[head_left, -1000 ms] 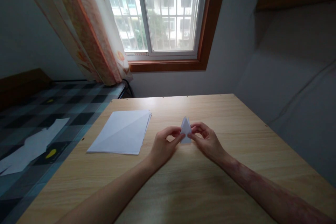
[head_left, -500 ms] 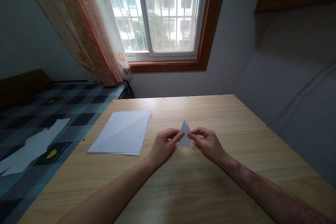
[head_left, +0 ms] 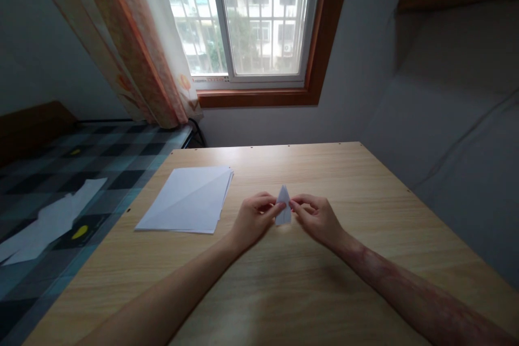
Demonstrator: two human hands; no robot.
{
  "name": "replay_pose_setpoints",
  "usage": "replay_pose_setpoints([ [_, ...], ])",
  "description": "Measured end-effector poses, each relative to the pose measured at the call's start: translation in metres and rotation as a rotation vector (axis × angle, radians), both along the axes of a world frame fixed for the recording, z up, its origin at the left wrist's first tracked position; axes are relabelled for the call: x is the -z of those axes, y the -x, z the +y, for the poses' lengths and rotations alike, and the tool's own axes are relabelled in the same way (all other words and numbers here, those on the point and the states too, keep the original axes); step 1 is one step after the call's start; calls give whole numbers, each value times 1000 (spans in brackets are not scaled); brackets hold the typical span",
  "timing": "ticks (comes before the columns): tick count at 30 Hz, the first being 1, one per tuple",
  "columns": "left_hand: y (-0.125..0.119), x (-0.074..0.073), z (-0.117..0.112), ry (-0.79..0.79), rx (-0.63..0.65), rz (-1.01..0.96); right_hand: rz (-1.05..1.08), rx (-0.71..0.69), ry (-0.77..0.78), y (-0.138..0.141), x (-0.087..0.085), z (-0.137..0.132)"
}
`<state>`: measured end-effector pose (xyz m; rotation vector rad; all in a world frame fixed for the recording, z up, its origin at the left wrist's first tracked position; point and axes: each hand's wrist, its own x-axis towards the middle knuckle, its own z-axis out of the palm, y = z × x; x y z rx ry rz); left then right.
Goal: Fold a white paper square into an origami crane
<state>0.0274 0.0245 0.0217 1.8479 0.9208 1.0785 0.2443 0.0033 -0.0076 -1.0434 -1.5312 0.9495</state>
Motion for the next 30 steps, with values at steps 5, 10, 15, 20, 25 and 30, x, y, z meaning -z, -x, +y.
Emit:
replay_pose_setpoints([
  [5, -1, -3, -1, -3, -4, 2, -104, 25, -50, -2, -1, -3],
  [10, -2, -5, -1, -3, -2, -37, -71, -2, -47, -2, -8, -6],
  [15, 0, -6, -1, 144, 59, -91, 50, -90, 10, -4, -9, -2],
  [20, 1, -4, 0, 240, 101, -99, 162, -194, 113, -7, -4, 3],
  [25, 2, -2, 1, 244, 121, -79, 180, -209, 108, -9, -1, 4],
  [30, 3, -1, 0, 236, 149, -32, 169, -212, 84, -9, 3, 5],
])
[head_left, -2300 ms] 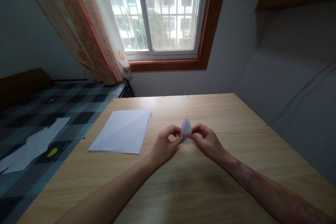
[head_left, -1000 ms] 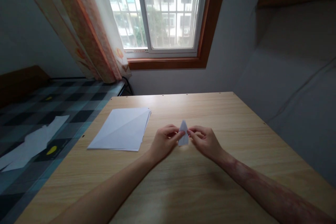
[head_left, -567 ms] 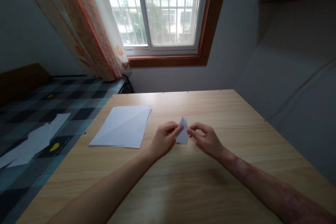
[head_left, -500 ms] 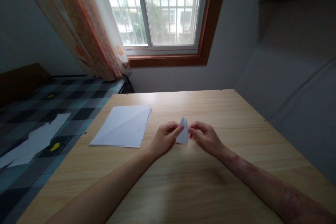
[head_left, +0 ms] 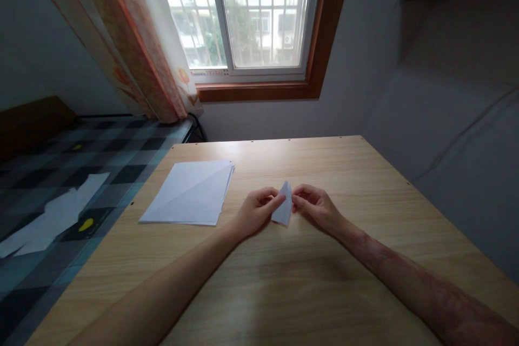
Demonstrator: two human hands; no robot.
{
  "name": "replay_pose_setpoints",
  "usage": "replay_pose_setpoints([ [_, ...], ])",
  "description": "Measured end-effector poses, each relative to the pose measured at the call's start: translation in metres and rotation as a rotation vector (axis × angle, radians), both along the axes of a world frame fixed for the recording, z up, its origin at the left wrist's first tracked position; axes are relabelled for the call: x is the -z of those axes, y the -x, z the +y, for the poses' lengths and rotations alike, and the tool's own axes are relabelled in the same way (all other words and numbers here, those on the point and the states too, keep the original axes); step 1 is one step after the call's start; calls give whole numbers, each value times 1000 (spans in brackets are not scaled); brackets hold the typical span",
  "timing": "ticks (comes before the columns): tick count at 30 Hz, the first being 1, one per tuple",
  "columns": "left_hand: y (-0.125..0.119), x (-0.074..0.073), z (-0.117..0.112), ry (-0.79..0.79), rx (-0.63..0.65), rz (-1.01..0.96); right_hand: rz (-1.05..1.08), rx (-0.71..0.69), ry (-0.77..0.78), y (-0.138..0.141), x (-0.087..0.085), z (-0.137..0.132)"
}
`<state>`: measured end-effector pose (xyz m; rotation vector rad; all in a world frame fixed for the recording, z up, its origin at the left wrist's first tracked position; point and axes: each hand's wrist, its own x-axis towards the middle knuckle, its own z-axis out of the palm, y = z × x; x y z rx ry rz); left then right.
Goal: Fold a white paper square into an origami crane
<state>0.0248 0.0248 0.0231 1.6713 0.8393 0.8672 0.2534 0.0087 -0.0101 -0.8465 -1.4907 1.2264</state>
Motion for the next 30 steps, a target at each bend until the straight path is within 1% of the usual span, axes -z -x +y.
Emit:
replay_pose_setpoints([
  [10, -1, 6, -1, -41, 72, 37, -34, 30, -12, 3, -4, -1],
  [14, -1, 10, -1, 7, 109, -6, -68, 51, -9, 2, 0, 0],
  [18, -2, 14, 0, 44, 113, -31, -71, 55, -2, 1, 3, 0],
  [22, -1, 16, 2, 44, 105, -11, -55, 36, 6, 3, -2, -1],
  [26, 0, 17, 3, 12, 85, 11, -79, 34, -9, 5, -7, -4],
  [30, -1, 16, 1, -64, 65, 61, -122, 40, -22, 5, -4, -4],
])
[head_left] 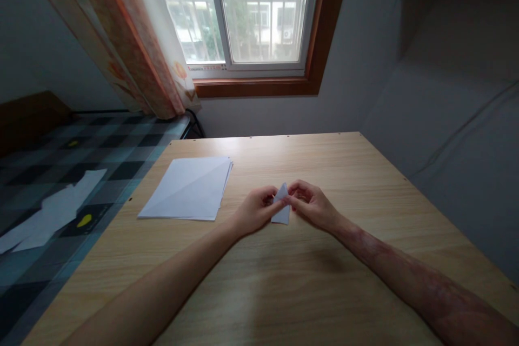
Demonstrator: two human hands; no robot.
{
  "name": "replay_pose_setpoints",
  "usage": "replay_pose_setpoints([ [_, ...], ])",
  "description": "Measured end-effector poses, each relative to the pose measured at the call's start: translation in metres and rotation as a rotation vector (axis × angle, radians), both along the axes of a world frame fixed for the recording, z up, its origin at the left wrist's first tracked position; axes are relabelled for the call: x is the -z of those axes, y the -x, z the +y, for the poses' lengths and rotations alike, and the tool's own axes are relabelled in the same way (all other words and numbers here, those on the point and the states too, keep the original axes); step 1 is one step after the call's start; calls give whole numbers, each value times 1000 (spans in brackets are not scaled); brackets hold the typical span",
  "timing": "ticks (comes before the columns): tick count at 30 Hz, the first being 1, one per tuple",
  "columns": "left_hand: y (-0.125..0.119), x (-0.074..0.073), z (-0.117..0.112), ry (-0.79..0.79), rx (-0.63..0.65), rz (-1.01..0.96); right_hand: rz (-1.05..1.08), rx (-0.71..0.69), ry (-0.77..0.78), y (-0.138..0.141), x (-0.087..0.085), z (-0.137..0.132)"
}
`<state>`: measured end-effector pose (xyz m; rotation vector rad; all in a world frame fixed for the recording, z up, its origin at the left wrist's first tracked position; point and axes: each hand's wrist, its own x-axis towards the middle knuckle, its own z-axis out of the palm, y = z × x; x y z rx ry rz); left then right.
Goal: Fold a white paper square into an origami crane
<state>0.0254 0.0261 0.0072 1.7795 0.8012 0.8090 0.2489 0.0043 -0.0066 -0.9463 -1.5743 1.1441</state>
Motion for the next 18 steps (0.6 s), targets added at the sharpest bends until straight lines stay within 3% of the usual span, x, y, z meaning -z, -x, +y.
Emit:
replay_pose_setpoints([
  [4, -1, -3, -1, -19, 10, 36, 22, 52, -3, -1, 4, 3],
  [12, -3, -12, -5, 109, 3, 58, 148, 268, -19, -2, 6, 8],
  [18, -3, -15, -6, 123, -17, 87, 69, 327, -242, -1, 2, 4],
])
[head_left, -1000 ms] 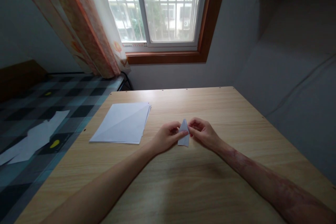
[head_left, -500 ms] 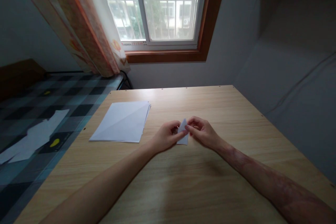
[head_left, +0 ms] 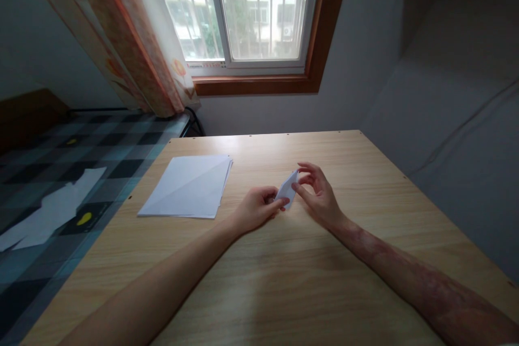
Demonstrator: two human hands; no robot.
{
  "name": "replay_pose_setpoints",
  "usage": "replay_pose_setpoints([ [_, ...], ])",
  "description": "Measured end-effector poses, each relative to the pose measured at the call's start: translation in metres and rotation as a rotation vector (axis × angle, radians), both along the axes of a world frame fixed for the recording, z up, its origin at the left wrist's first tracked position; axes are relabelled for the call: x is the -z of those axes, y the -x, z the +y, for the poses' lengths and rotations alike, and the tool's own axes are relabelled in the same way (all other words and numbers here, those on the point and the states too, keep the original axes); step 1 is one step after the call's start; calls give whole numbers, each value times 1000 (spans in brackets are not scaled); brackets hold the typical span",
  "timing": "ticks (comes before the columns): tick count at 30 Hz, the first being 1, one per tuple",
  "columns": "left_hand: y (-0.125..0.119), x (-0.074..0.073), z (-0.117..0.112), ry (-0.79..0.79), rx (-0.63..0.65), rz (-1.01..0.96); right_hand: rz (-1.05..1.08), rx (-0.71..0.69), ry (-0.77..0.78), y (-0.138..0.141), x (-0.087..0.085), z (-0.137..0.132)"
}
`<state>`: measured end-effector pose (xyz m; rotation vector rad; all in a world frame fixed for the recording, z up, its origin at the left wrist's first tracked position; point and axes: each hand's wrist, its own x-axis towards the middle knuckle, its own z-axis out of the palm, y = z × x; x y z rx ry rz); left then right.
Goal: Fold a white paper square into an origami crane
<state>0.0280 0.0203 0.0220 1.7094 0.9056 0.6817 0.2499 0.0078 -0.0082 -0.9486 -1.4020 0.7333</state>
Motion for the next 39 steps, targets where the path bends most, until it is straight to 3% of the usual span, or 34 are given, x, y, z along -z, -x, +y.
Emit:
replay_pose_setpoints([
  [5, 1, 2, 2, -59, -4, 34, -175, 36, -113, -1, -6, -3],
  [10, 1, 3, 3, -96, 1, 61, -153, 66, -74, -2, -5, 0],
  [29, 0, 2, 2, -59, -35, 19, -253, 224, -303, -2, -17, -9],
  [35, -1, 3, 1, -14, -44, -29, -343, 78, -277, -1, -19, -11],
  [39, 0, 6, 2, -35, -41, -37, -333, 68, -270, -1, -19, -12],
])
